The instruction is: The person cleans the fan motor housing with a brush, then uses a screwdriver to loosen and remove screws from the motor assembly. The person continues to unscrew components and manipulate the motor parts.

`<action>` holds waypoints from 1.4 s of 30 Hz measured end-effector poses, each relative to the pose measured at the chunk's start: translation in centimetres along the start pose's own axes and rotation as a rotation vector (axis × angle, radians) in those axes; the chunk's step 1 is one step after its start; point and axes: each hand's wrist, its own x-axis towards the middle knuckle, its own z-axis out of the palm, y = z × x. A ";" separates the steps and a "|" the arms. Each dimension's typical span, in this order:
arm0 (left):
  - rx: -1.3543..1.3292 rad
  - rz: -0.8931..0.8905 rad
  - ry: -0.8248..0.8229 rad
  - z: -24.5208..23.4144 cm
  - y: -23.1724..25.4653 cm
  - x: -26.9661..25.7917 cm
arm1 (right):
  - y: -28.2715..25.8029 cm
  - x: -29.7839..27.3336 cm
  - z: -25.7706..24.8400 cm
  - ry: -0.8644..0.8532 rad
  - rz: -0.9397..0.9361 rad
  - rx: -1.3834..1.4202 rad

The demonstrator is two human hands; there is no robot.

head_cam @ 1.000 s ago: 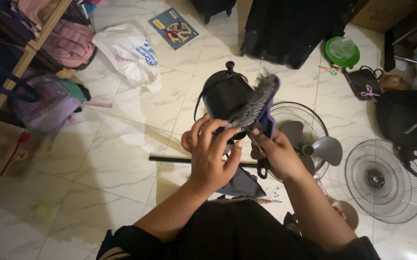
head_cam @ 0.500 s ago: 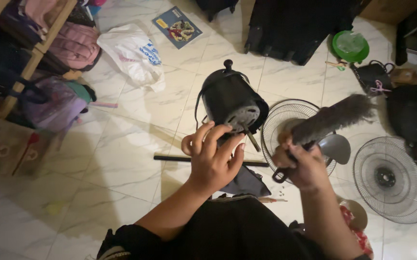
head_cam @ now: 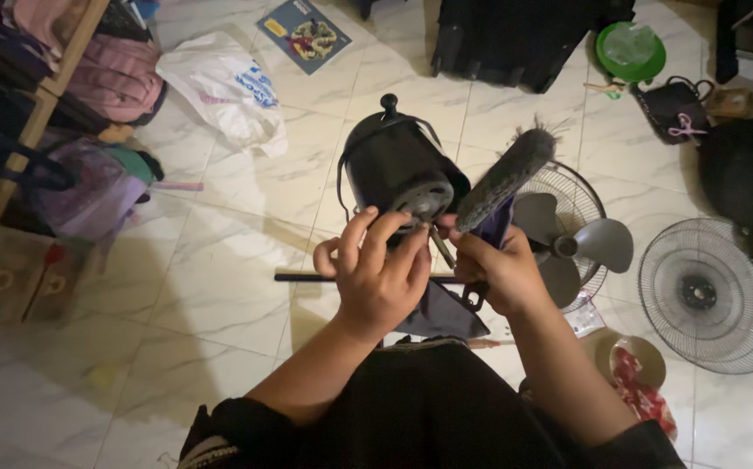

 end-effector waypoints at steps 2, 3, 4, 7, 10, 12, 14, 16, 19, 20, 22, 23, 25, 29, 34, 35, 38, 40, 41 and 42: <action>0.028 0.009 0.001 0.1 -0.1 -0.1 | 0.0 0.1 0.5 0.007 -0.024 -0.013; 0.042 0.015 0.002 0.1 0.0 -0.2 | 0.0 0.0 0.7 0.033 -0.042 -0.071; 0.058 0.021 0.008 0.1 0.0 -0.2 | 0.0 -0.1 0.9 0.058 -0.060 -0.128; 0.060 0.008 0.004 0.1 0.1 -0.1 | -0.2 -0.4 1.5 0.128 -0.082 -0.272; -0.042 -0.093 -0.059 0.1 0.5 0.1 | -0.4 -0.5 1.9 0.096 -0.094 -0.207; -0.135 -0.196 -0.112 -0.1 0.7 0.4 | -0.6 -0.6 2.0 0.066 -0.054 -0.098; -0.184 -0.222 -0.129 -0.3 0.8 0.7 | -0.7 -0.7 1.8 0.055 0.041 0.009; -0.230 -0.248 -0.134 -0.5 0.8 1.1 | -0.7 -0.8 1.6 0.091 0.093 0.059; -0.304 -0.282 -0.133 -0.7 1.1 1.7 | -0.4 -1.2 0.9 0.051 0.119 0.121; -0.328 -0.292 -0.136 -0.9 1.0 1.9 | -0.3 -1.4 0.6 0.023 0.118 0.140; -0.371 -0.314 -0.147 -1.1 1.0 2.2 | -0.1 -1.6 -0.1 0.012 0.104 0.136; -0.390 -0.326 -0.153 -1.3 1.0 2.3 | 0.0 -1.6 -0.4 0.006 0.097 0.134; -0.411 -0.344 -0.162 -1.8 0.9 2.5 | 0.1 -1.7 -0.9 0.049 0.096 0.134; -0.289 -0.273 -0.189 -2.7 0.2 2.3 | 0.1 -1.9 -1.6 0.022 0.065 0.174; -0.091 -0.116 -0.164 -1.6 -0.3 1.3 | 0.8 -1.5 -2.0 0.012 0.041 0.205; -0.088 -0.087 -0.153 -1.2 -0.3 1.0 | 1.1 -1.5 -2.0 0.023 0.043 0.198; -0.071 -0.034 -0.143 -0.5 -0.3 0.3 | 1.7 -1.4 -2.0 0.017 0.033 0.195; -0.053 -0.007 -0.147 -0.5 -0.6 0.3 | 1.9 -1.2 -1.8 -0.028 0.030 0.201; -0.043 0.010 -0.153 -0.6 -0.8 0.4 | 1.9 -1.0 -1.7 -0.050 0.028 0.205; -0.034 0.026 -0.159 -0.8 -0.8 0.5 | 1.9 -1.0 -1.5 -0.025 0.029 0.199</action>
